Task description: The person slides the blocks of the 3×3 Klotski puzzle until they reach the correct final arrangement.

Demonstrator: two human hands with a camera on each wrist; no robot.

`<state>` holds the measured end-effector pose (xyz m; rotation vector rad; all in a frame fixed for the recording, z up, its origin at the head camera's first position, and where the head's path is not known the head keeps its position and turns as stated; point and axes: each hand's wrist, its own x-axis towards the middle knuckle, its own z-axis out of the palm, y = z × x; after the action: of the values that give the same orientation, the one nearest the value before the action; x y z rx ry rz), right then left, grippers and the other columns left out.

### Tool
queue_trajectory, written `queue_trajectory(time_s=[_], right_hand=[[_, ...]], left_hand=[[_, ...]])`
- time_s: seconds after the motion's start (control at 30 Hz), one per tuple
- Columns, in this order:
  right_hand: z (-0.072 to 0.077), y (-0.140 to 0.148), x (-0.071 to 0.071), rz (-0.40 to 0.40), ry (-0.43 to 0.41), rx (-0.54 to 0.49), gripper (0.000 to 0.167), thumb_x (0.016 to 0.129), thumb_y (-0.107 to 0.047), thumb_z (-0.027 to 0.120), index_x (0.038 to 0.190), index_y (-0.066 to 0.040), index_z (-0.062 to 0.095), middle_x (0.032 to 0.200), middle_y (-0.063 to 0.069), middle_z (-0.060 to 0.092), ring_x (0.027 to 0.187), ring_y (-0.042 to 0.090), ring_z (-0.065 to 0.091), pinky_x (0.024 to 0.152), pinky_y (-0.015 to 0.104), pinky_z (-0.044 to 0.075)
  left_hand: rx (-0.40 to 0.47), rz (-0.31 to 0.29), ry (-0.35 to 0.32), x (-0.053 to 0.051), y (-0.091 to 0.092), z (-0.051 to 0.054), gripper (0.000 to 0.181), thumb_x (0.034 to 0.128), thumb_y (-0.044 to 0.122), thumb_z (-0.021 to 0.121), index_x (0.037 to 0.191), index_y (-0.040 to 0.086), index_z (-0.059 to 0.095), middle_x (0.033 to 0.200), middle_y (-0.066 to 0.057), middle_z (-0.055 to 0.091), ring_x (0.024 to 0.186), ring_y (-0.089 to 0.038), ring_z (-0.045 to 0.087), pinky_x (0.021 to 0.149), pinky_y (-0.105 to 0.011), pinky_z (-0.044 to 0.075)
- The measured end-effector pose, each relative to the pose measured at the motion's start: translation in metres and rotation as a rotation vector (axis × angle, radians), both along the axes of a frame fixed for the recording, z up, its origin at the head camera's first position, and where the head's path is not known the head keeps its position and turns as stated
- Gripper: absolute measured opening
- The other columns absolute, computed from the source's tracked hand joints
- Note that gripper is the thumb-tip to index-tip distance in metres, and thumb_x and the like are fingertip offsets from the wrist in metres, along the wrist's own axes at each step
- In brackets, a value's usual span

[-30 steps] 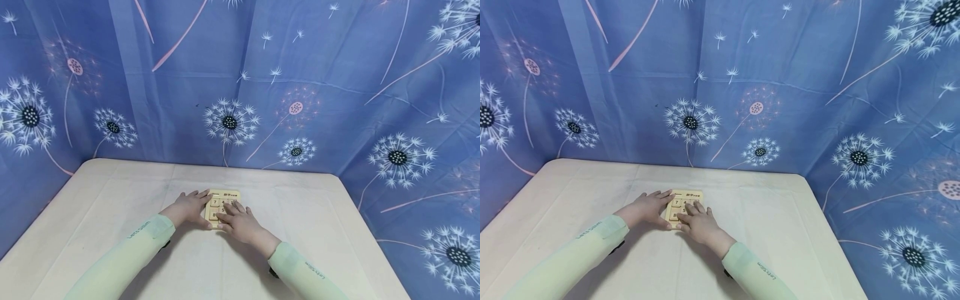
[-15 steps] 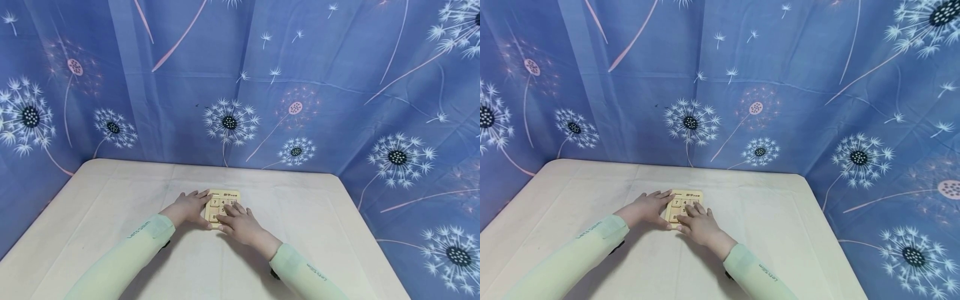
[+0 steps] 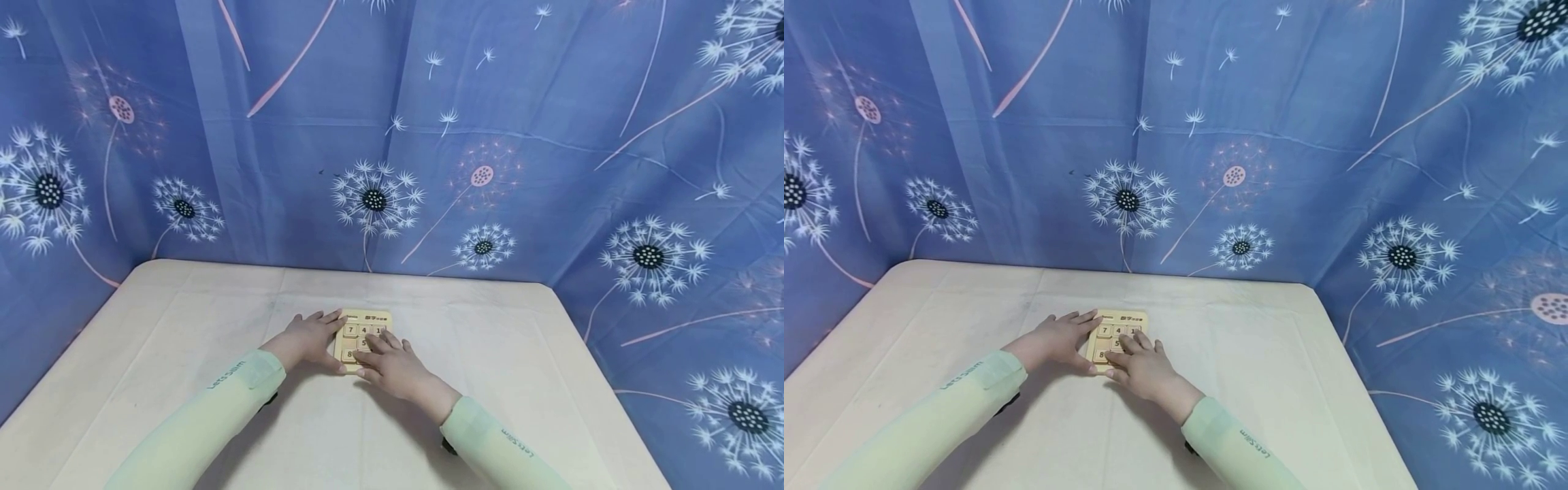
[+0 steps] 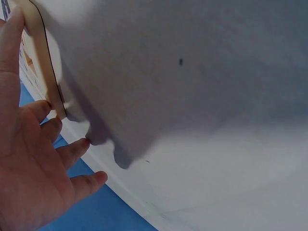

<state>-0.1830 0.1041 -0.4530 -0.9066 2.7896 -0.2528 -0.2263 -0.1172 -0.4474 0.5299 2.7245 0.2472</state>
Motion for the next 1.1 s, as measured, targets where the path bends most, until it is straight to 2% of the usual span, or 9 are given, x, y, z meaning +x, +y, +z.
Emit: queue_trajectory(time_s=[0.57, 0.83, 1.1], right_hand=[[0.002, 0.002, -0.004, 0.027, -0.003, -0.003, 0.049, 0.106, -0.047, 0.047, 0.151, -0.027, 0.053, 0.167, 0.011, 0.037, 0.156, 0.043, 0.028, 0.118, 0.073, 0.032], [0.004, -0.001, -0.009, 0.002, -0.003, -0.027, 0.052, 0.107, -0.047, 0.047, 0.152, -0.023, 0.051, 0.166, 0.013, 0.037, 0.156, 0.045, 0.027, 0.119, 0.073, 0.031], [0.002, -0.003, -0.018, -0.032, -0.017, -0.062, 0.054, 0.107, -0.047, 0.046, 0.154, -0.022, 0.048, 0.166, 0.013, 0.037, 0.156, 0.045, 0.026, 0.12, 0.074, 0.028]], left_hand=[[0.003, 0.001, -0.005, 0.001, 0.0, 0.001, 0.11, 0.0756, 0.065, 0.08, 0.161, 0.014, 0.033, 0.173, -0.005, 0.022, 0.155, -0.044, 0.029, 0.121, -0.074, 0.024], [-0.02, -0.014, 0.001, 0.0, 0.0, -0.002, 0.111, 0.0759, 0.067, 0.079, 0.162, 0.015, 0.032, 0.173, -0.005, 0.021, 0.155, -0.044, 0.029, 0.121, -0.074, 0.025], [-0.005, -0.001, -0.01, -0.001, -0.001, -0.002, 0.111, 0.0756, 0.066, 0.08, 0.162, 0.015, 0.032, 0.173, -0.004, 0.021, 0.155, -0.044, 0.029, 0.121, -0.074, 0.025]])
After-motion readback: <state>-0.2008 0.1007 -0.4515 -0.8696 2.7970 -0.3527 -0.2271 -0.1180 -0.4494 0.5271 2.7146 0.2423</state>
